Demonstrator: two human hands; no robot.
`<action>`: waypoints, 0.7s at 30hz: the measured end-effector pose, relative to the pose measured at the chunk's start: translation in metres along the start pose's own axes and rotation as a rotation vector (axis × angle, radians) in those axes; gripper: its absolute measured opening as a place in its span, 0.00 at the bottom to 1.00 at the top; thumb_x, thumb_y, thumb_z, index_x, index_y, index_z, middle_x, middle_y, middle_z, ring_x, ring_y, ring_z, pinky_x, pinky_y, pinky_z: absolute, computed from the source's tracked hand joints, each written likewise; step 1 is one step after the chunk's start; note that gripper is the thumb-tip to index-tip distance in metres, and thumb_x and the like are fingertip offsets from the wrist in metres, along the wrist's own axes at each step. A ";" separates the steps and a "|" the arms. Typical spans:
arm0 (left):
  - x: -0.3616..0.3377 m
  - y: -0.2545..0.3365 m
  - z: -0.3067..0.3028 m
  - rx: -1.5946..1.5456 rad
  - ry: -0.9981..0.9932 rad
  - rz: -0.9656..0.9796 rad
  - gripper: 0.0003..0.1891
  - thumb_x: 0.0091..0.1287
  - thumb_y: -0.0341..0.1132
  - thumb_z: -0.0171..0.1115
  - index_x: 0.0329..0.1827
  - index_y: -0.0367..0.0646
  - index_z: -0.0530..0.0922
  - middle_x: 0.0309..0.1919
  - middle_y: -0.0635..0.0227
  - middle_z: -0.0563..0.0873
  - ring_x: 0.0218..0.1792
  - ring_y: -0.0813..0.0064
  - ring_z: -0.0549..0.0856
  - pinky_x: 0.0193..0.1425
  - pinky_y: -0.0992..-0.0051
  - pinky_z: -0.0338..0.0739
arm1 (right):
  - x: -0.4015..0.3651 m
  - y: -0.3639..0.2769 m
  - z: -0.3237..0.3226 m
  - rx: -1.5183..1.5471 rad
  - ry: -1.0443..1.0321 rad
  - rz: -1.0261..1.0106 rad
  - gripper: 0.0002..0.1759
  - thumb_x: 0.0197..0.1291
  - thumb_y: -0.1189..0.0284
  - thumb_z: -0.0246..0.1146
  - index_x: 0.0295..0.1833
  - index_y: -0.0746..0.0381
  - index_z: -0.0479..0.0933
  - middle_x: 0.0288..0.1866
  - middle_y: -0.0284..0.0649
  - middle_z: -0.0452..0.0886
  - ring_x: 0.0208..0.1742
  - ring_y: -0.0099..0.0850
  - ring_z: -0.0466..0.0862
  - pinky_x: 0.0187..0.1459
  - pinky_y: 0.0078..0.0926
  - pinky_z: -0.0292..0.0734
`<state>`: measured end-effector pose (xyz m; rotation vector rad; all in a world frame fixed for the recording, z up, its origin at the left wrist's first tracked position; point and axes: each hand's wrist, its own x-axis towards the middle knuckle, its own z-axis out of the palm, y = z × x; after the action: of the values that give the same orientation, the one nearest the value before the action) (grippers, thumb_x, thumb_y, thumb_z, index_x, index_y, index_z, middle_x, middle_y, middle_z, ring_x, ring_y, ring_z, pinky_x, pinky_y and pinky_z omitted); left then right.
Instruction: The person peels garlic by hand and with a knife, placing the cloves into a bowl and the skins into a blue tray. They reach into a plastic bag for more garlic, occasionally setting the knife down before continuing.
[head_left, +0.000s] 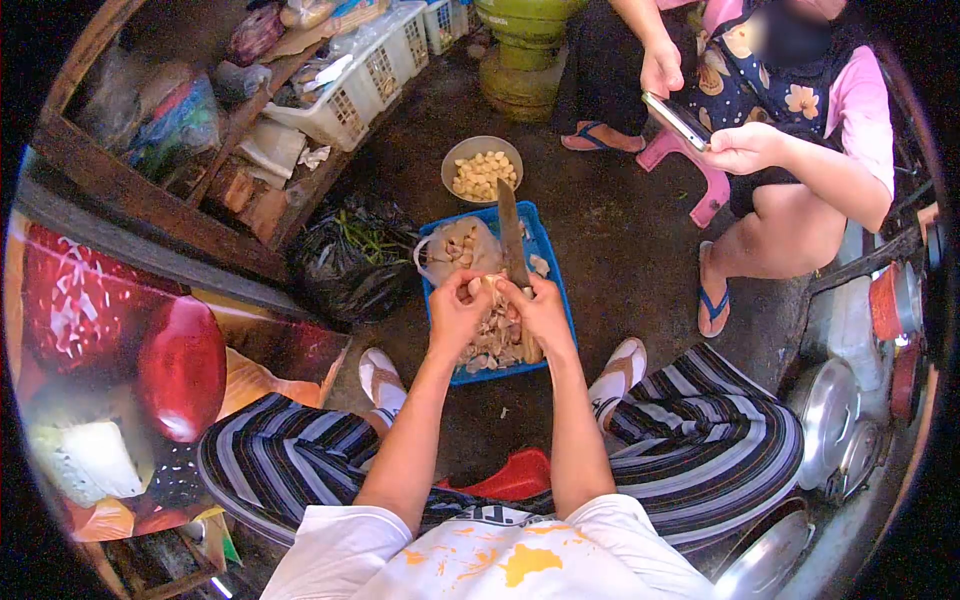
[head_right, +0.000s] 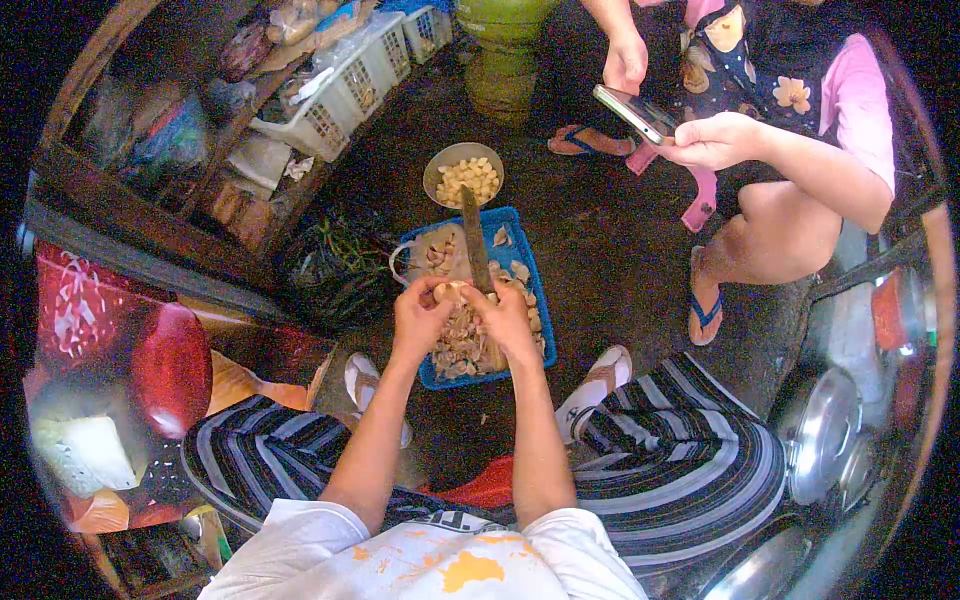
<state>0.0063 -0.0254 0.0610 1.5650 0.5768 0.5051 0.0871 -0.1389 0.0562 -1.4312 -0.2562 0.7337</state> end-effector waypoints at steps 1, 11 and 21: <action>0.001 0.001 -0.001 -0.058 0.013 -0.060 0.10 0.58 0.24 0.62 0.43 0.35 0.75 0.33 0.66 0.84 0.34 0.80 0.82 0.40 0.80 0.77 | 0.001 0.002 -0.001 0.044 -0.005 -0.004 0.14 0.56 0.63 0.66 0.40 0.62 0.78 0.21 0.28 0.75 0.16 0.15 0.69 0.18 0.14 0.64; 0.002 -0.006 0.002 -0.758 0.066 -0.304 0.10 0.59 0.27 0.64 0.41 0.39 0.74 0.35 0.66 0.83 0.28 0.79 0.80 0.30 0.81 0.72 | -0.003 0.006 0.023 0.087 0.088 -0.067 0.14 0.62 0.59 0.59 0.34 0.59 0.75 0.17 0.28 0.71 0.16 0.16 0.68 0.18 0.16 0.61; 0.008 -0.014 -0.019 -0.545 0.035 -0.268 0.14 0.59 0.27 0.64 0.47 0.37 0.75 0.29 0.70 0.81 0.21 0.83 0.76 0.22 0.84 0.67 | -0.009 -0.013 0.018 -0.339 -0.073 -0.230 0.20 0.65 0.61 0.53 0.59 0.58 0.74 0.17 0.33 0.73 0.18 0.19 0.71 0.24 0.21 0.67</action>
<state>0.0001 -0.0053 0.0485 0.9480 0.6039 0.4388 0.0741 -0.1293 0.0733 -1.6613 -0.6149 0.5715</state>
